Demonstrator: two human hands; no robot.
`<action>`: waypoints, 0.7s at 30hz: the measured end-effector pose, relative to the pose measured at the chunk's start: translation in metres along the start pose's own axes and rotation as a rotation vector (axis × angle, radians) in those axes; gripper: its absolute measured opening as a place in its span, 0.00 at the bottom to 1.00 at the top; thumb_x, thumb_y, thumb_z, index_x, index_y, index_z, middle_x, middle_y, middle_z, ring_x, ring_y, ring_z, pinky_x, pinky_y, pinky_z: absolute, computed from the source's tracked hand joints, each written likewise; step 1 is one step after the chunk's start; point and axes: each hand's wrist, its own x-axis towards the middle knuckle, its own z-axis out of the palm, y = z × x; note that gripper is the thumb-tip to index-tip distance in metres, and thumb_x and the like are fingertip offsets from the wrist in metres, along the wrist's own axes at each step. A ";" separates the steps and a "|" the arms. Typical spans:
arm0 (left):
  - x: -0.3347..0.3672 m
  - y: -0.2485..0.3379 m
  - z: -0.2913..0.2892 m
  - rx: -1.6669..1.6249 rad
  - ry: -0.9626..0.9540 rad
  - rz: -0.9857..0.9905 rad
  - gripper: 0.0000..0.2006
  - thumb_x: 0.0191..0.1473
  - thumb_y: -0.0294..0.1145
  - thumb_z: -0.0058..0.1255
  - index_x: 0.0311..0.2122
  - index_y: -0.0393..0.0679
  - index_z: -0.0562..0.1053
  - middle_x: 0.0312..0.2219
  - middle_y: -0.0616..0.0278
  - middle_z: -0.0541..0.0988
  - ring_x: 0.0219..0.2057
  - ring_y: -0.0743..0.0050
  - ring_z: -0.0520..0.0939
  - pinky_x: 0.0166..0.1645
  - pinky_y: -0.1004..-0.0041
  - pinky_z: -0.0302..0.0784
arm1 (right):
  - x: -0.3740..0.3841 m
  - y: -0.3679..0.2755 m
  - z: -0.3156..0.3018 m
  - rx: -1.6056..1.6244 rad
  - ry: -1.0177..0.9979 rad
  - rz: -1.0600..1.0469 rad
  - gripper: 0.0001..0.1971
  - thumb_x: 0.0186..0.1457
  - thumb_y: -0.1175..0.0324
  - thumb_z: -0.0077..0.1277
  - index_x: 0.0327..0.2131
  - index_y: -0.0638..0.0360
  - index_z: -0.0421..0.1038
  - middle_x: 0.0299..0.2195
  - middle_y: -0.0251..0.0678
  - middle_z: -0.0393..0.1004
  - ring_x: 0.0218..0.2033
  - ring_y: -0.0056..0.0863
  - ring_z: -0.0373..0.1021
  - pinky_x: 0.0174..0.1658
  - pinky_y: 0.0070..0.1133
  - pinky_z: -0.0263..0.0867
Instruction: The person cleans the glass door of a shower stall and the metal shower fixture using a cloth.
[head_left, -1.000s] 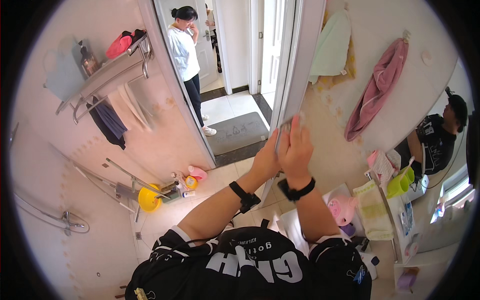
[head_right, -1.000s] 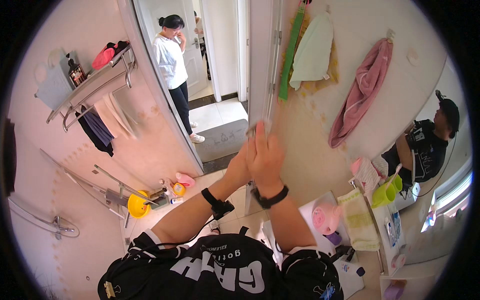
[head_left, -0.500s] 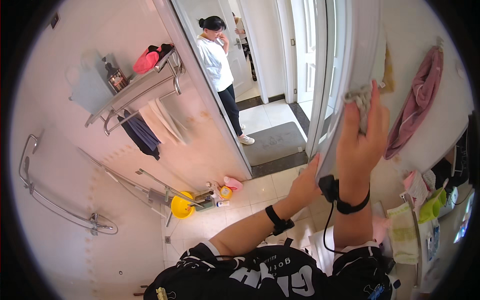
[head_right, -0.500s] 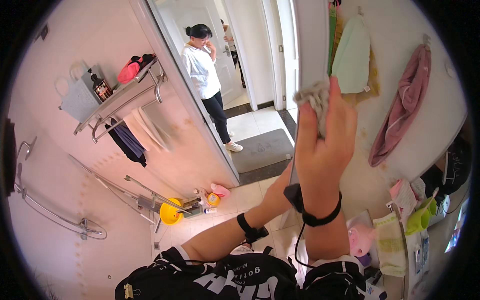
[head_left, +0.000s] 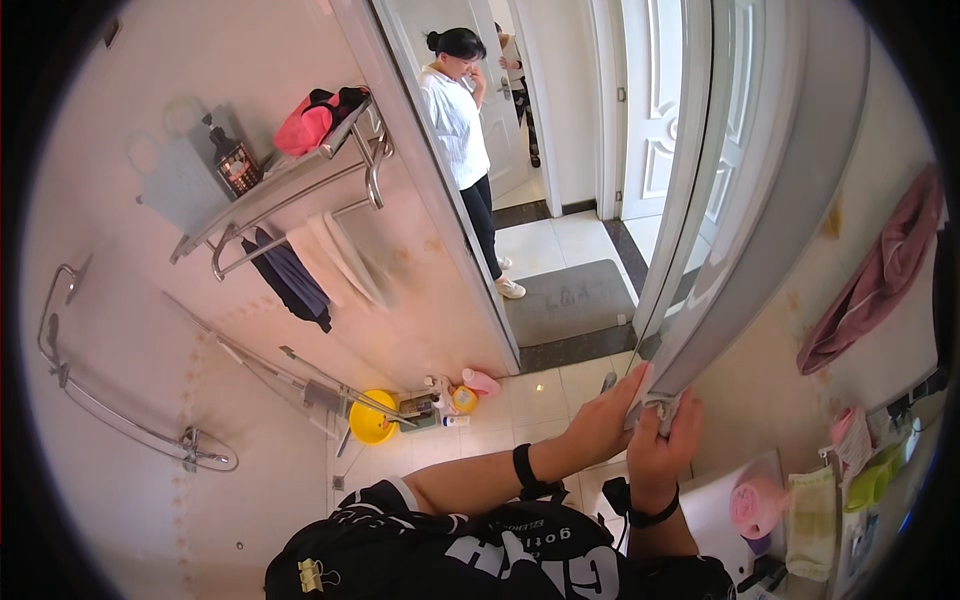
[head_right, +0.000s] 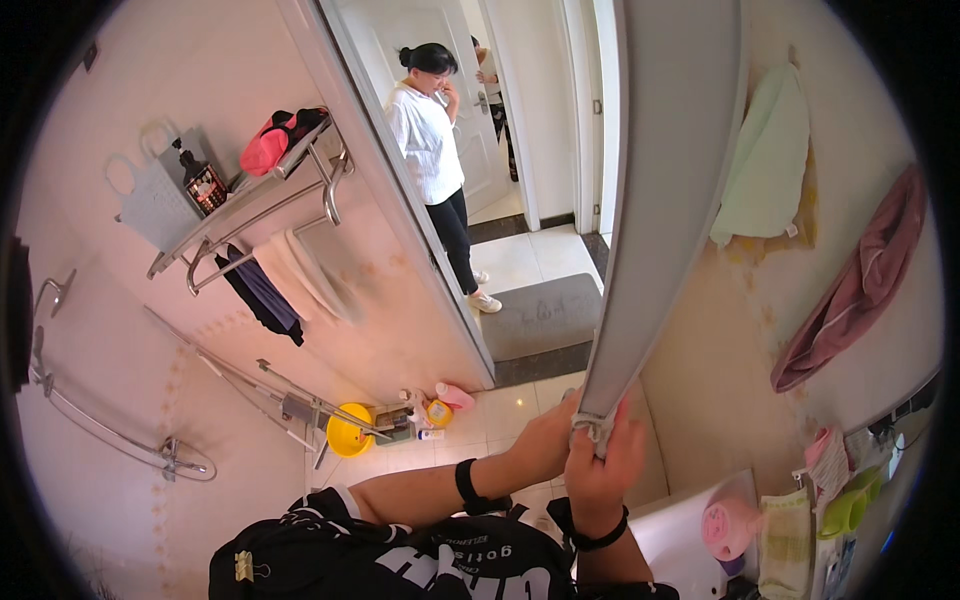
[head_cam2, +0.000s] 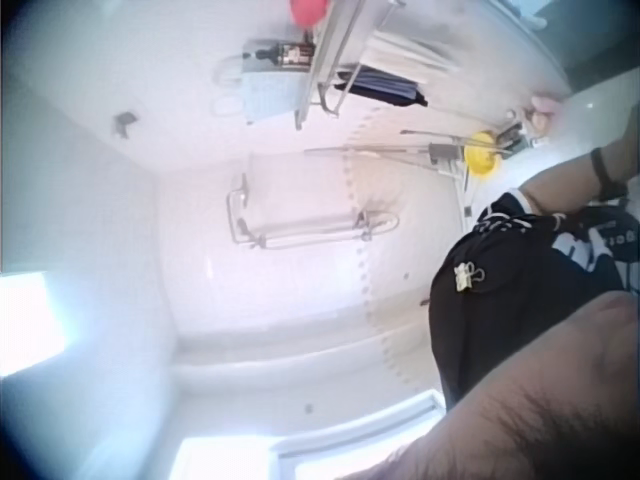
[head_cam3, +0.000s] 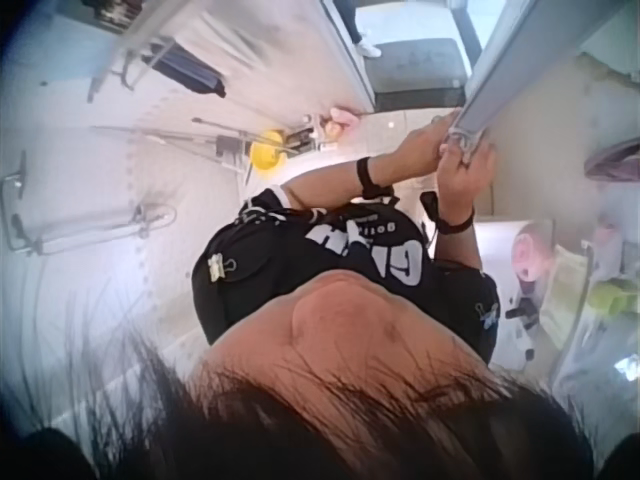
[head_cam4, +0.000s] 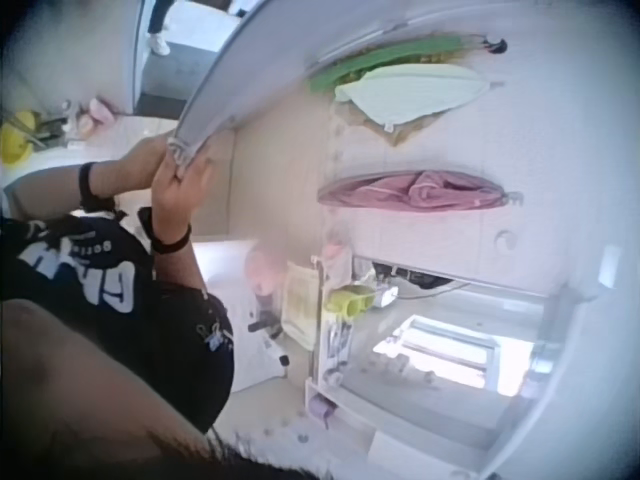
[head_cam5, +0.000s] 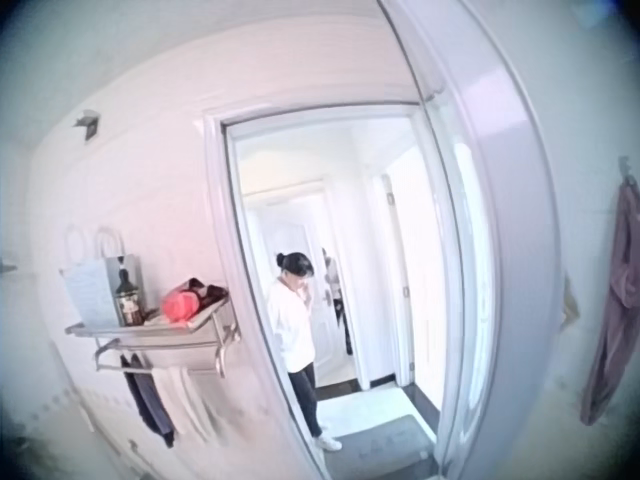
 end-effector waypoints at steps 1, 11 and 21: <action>0.000 -0.004 -0.007 -0.001 -0.010 0.015 0.41 0.51 0.34 0.58 0.67 0.42 0.51 0.62 0.45 0.63 0.54 0.43 0.74 0.52 0.58 0.75 | 0.002 -0.002 0.006 0.008 0.020 -0.053 0.25 0.53 0.72 0.54 0.54 0.73 0.67 0.31 0.46 0.70 0.29 0.39 0.68 0.31 0.30 0.64; 0.007 -0.068 -0.083 -0.013 0.041 0.108 0.43 0.50 0.39 0.61 0.68 0.49 0.52 0.49 0.45 0.76 0.46 0.42 0.79 0.48 0.58 0.77 | 0.078 -0.081 0.071 -0.028 0.134 -0.347 0.23 0.49 0.75 0.62 0.50 0.72 0.72 0.24 0.41 0.69 0.22 0.33 0.66 0.24 0.26 0.62; 0.031 -0.152 -0.162 -0.147 -0.002 -0.220 0.24 0.50 0.35 0.61 0.52 0.40 0.72 0.37 0.51 0.82 0.36 0.64 0.83 0.42 0.66 0.77 | 0.095 -0.111 0.190 0.088 0.203 -0.427 0.22 0.51 0.73 0.61 0.50 0.69 0.73 0.25 0.41 0.72 0.22 0.32 0.69 0.25 0.24 0.66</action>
